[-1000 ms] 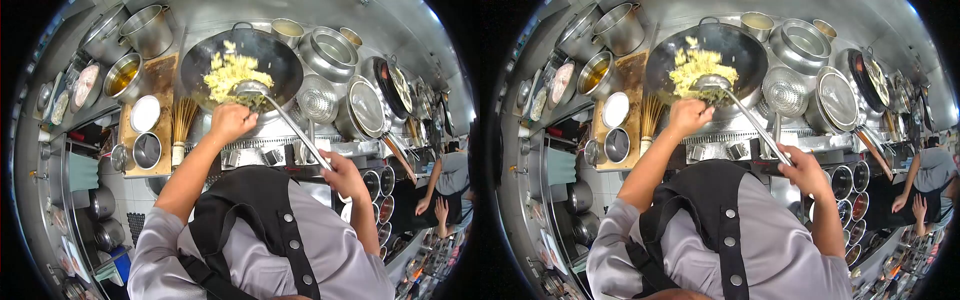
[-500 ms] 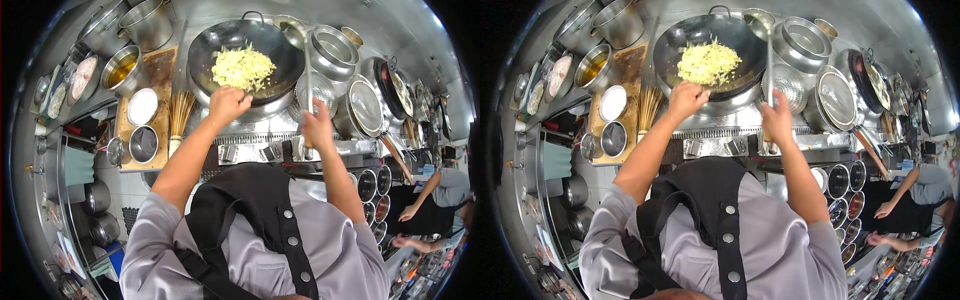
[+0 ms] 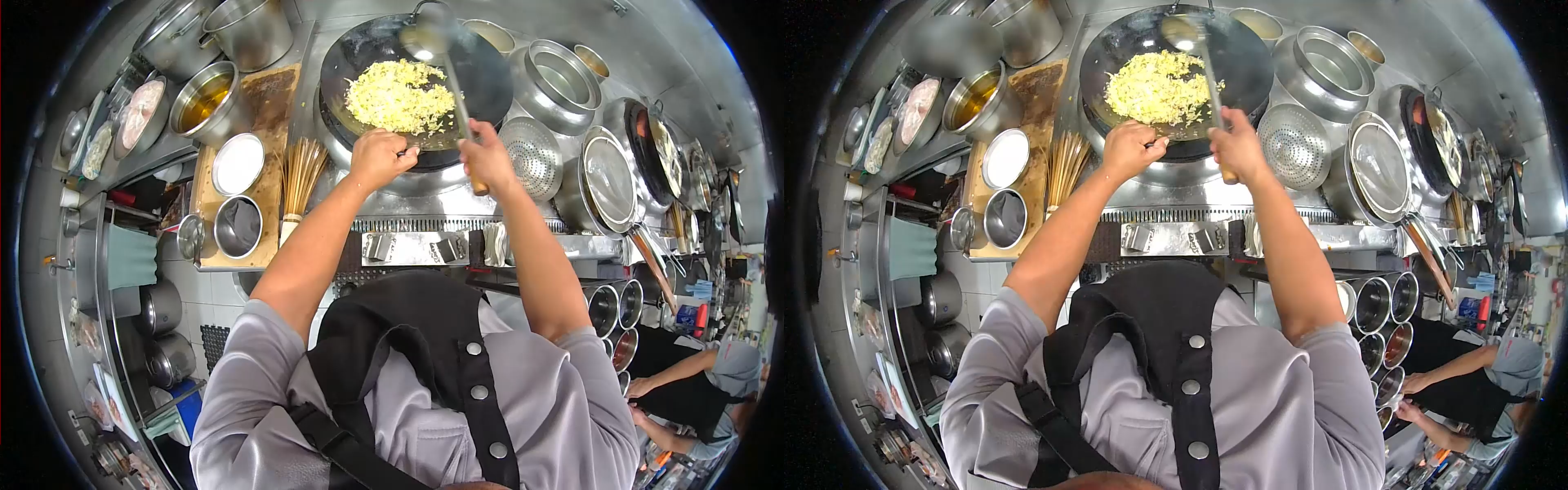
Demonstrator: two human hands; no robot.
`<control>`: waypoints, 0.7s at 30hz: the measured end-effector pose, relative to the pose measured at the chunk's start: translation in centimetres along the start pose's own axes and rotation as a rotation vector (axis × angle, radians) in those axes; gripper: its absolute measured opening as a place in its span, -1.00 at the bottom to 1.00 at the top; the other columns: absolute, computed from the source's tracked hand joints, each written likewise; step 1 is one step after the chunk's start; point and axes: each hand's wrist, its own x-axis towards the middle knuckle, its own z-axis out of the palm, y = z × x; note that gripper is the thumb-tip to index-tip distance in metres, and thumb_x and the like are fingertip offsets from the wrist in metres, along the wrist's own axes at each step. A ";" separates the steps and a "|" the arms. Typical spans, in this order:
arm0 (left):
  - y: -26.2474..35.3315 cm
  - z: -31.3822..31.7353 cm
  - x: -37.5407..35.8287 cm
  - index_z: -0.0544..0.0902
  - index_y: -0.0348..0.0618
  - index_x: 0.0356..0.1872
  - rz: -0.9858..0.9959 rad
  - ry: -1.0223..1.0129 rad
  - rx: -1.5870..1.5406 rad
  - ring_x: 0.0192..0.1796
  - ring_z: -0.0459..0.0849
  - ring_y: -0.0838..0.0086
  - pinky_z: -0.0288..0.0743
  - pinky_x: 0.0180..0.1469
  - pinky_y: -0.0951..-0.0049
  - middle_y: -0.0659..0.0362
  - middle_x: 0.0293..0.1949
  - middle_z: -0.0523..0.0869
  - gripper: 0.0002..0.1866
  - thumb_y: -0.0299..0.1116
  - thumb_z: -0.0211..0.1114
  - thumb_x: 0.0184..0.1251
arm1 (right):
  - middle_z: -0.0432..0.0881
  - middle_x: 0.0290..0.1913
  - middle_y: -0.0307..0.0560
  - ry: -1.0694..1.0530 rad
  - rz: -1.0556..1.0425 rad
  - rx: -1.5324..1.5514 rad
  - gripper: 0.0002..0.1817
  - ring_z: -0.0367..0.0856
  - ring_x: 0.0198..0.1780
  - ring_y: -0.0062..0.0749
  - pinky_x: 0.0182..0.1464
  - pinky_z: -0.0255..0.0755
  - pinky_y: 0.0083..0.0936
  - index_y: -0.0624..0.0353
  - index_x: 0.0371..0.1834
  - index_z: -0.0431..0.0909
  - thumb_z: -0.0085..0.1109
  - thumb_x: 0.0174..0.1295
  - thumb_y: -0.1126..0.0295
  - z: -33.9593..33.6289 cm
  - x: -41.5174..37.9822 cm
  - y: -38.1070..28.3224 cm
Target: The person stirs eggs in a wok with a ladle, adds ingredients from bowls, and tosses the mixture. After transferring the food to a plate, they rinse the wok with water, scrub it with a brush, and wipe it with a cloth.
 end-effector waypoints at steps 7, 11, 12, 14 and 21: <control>-0.3 0.3 -0.1 0.47 -0.17 -0.74 0.033 0.063 -0.063 -0.48 0.56 0.11 0.44 -0.39 0.12 0.06 -0.65 0.54 -0.60 -0.18 0.42 0.09 | 0.64 -0.37 0.20 -0.210 -0.389 -0.845 -0.27 0.64 -0.32 0.15 -0.16 0.52 -0.08 -0.16 0.48 0.28 0.26 0.20 0.46 -5.6 -10.7 4.4; -0.3 0.5 0.1 0.51 -0.17 -0.71 -0.005 -0.021 -0.024 -0.45 0.58 0.10 0.46 -0.36 0.11 0.06 -0.62 0.56 -0.60 -0.14 0.40 0.14 | 0.65 -0.34 0.25 -0.092 -0.389 -0.996 -0.28 0.63 -0.28 0.25 -0.17 0.48 -0.01 -0.09 0.46 0.32 0.27 0.18 0.49 -12.0 -15.0 2.7; -0.2 0.6 0.2 0.56 -0.17 -0.68 -0.040 -0.091 -0.024 -0.40 0.61 0.08 0.47 -0.33 0.08 0.04 -0.58 0.61 -0.60 -0.11 0.35 0.20 | 0.61 -0.41 0.21 -0.051 -0.504 -0.948 -0.33 0.63 -0.38 0.10 -0.26 0.48 -0.12 0.02 0.44 0.35 0.25 0.21 0.51 -11.8 -15.6 2.5; 0.9 0.4 0.4 0.60 -0.15 -0.67 -0.069 -0.185 -0.019 -0.41 0.64 0.07 0.50 -0.32 0.06 0.03 -0.57 0.64 -0.60 -0.08 0.31 0.23 | 0.57 -0.45 0.13 -0.042 -0.233 -0.852 -0.35 0.57 -0.47 -0.08 -0.33 0.45 -0.23 0.05 0.43 0.35 0.23 0.22 0.51 -9.8 -18.3 -1.1; 6.8 -3.0 0.6 0.62 -0.10 -0.69 -0.014 -0.327 0.036 -0.46 0.67 0.03 0.54 -0.37 0.06 0.02 -0.59 0.66 -0.59 -0.07 0.25 0.26 | 0.46 -0.52 -0.30 -0.119 0.295 -0.257 -0.37 0.34 -0.64 -0.70 -0.62 0.24 -0.66 0.16 0.43 0.37 0.13 0.23 0.66 -12.2 -23.8 -4.8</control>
